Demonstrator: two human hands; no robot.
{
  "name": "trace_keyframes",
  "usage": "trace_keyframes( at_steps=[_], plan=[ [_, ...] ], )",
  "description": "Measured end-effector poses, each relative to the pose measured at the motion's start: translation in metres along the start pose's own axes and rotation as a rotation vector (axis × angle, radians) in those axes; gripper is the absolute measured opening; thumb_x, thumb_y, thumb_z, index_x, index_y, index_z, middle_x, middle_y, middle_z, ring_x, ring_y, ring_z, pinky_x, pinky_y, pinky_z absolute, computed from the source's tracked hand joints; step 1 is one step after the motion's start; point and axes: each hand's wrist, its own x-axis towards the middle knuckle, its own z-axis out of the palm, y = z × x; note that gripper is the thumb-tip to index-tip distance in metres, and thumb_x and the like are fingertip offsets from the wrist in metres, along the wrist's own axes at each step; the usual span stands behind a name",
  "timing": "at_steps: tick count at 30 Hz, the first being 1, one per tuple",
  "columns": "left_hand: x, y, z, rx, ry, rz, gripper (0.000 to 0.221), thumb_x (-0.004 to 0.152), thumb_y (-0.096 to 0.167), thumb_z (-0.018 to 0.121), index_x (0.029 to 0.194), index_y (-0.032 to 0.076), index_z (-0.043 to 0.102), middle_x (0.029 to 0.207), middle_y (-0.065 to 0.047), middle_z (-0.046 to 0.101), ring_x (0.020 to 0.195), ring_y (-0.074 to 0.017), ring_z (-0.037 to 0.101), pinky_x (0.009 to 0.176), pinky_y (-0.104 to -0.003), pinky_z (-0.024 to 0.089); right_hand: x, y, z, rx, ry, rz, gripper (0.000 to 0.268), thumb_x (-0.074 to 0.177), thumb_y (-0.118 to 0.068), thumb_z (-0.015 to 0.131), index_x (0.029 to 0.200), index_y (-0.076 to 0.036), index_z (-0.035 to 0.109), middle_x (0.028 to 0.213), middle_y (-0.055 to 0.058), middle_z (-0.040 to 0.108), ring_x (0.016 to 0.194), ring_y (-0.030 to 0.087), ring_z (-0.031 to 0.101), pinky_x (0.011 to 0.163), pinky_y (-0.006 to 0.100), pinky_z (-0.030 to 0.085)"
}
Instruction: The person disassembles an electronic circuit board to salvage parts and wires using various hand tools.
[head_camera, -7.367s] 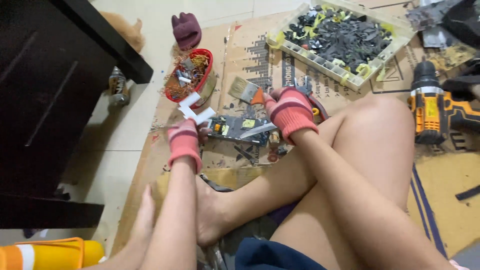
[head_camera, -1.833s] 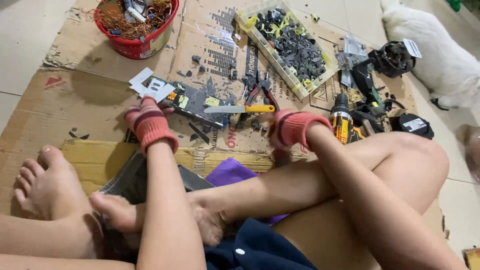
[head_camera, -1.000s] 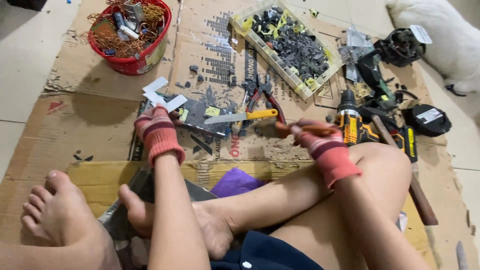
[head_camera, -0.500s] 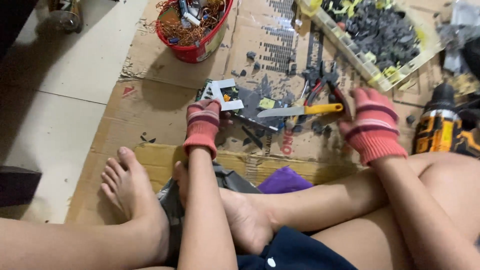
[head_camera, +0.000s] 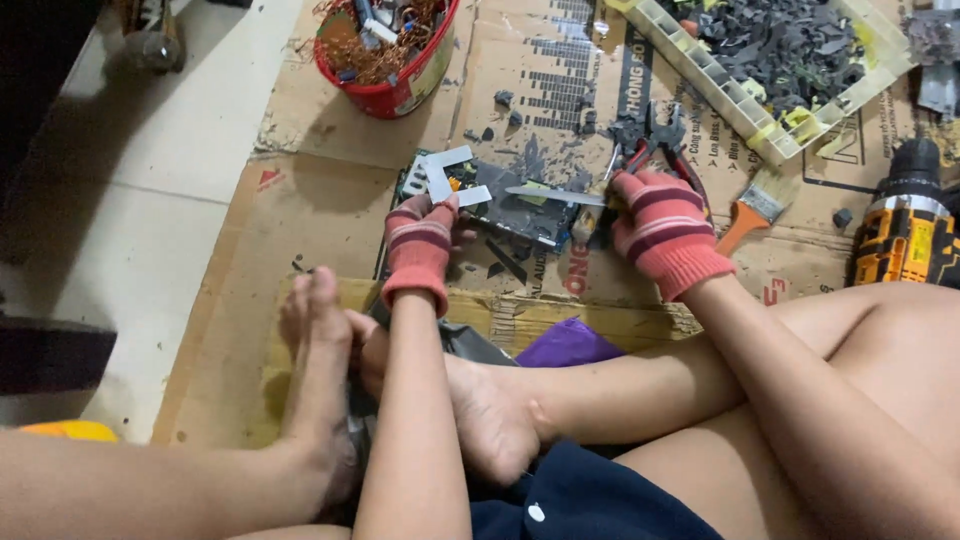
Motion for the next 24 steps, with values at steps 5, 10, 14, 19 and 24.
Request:
trace_keyframes(
  at_steps=[5, 10, 14, 19, 24],
  plan=[
    [-0.015, 0.02, 0.01, -0.203, 0.061, -0.033, 0.057, 0.09, 0.028, 0.067, 0.141, 0.005, 0.056, 0.125, -0.025, 0.066, 0.107, -0.039, 0.07, 0.09, -0.055, 0.059, 0.004, -0.005, -0.003, 0.239, 0.082, 0.115, 0.037, 0.087, -0.017, 0.066, 0.123, -0.02, 0.064, 0.115, 0.01, 0.067, 0.113, 0.033, 0.067, 0.102, 0.049, 0.054],
    [-0.044, 0.042, 0.002, -0.19, -0.009, -0.054, 0.051, 0.092, 0.026, 0.066, 0.139, 0.008, 0.058, 0.126, -0.023, 0.066, 0.11, -0.0397, 0.069, 0.09, -0.059, 0.059, -0.008, -0.034, -0.05, 0.573, 0.081, 0.32, 0.027, 0.096, -0.011, 0.056, 0.122, -0.013, 0.066, 0.106, 0.018, 0.071, 0.107, 0.038, 0.068, 0.096, 0.052, 0.056],
    [0.003, 0.012, 0.032, -0.251, -0.111, 0.016, 0.051, 0.091, 0.019, 0.064, 0.137, -0.002, 0.056, 0.115, -0.029, 0.069, 0.083, -0.0361, 0.077, 0.072, -0.048, 0.067, -0.008, -0.052, -0.081, 0.587, -0.081, 0.317, 0.042, 0.093, -0.033, 0.065, 0.131, -0.015, 0.064, 0.111, 0.02, 0.071, 0.111, 0.039, 0.067, 0.098, 0.053, 0.054],
    [-0.011, 0.008, 0.045, -0.284, 0.006, 0.059, 0.043, 0.09, 0.023, 0.067, 0.124, -0.002, 0.066, 0.105, -0.026, 0.072, 0.088, -0.0369, 0.076, 0.087, -0.051, 0.061, 0.017, -0.027, -0.055, 0.531, -0.083, 0.358, 0.037, 0.106, -0.045, 0.051, 0.131, -0.022, 0.067, 0.104, 0.015, 0.074, 0.1, 0.037, 0.071, 0.089, 0.055, 0.057],
    [-0.05, 0.002, 0.054, -0.292, 0.087, 0.119, 0.018, 0.1, 0.018, 0.056, 0.094, 0.006, 0.069, 0.071, -0.008, 0.07, 0.056, -0.0137, 0.065, 0.067, -0.028, 0.055, 0.006, -0.018, -0.077, 0.507, -0.121, 0.345, 0.056, 0.109, -0.058, 0.043, 0.125, -0.013, 0.073, 0.11, 0.019, 0.074, 0.112, 0.043, 0.067, 0.095, 0.058, 0.052]
  ],
)
